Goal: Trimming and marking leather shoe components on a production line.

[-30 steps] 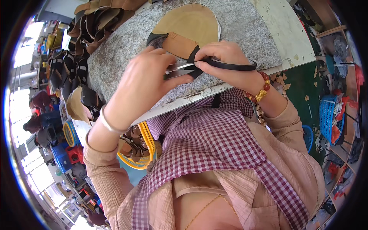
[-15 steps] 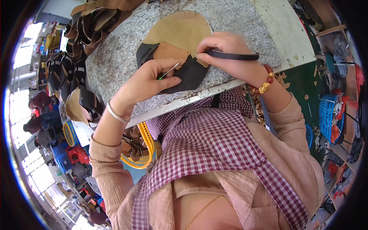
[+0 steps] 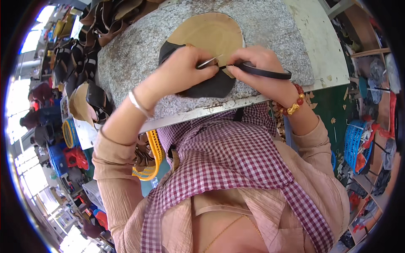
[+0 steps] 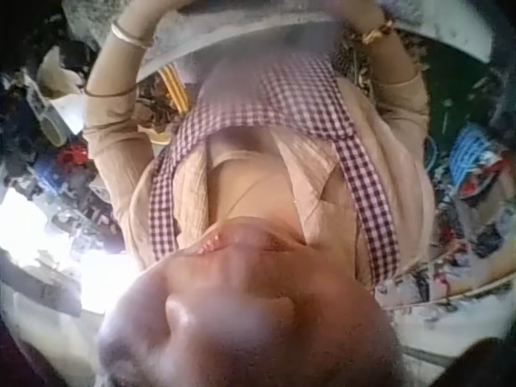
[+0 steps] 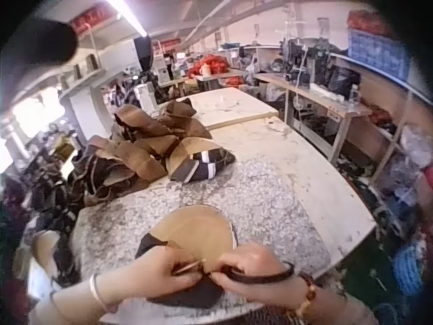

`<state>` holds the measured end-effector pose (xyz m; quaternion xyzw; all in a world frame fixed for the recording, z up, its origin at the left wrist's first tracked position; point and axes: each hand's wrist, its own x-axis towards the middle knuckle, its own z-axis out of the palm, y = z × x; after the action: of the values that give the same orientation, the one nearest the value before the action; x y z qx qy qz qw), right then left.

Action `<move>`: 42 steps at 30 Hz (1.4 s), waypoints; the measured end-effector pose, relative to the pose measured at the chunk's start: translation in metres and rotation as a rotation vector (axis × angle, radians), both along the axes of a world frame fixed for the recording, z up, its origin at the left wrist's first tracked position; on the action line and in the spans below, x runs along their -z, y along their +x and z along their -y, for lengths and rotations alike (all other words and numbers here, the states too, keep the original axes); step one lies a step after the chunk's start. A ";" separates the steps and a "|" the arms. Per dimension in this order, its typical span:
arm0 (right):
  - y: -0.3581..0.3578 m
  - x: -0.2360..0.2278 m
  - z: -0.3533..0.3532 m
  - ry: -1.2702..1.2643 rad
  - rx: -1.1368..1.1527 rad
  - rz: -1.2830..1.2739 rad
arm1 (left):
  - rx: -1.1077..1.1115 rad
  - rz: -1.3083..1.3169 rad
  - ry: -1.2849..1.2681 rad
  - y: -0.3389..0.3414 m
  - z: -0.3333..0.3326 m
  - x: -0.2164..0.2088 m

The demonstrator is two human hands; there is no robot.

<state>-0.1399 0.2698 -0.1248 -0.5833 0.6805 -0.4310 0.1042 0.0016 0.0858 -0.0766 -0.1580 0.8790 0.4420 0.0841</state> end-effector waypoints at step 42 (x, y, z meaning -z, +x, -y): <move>0.010 -0.029 0.020 0.130 0.058 0.138 | -1.680 -0.436 -0.591 0.347 0.162 0.058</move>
<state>-0.1303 0.2498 -0.0955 -0.5243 0.7147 -0.4282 0.1759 0.3489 -0.0759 -0.1343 -0.6734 0.5487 0.1349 -0.4768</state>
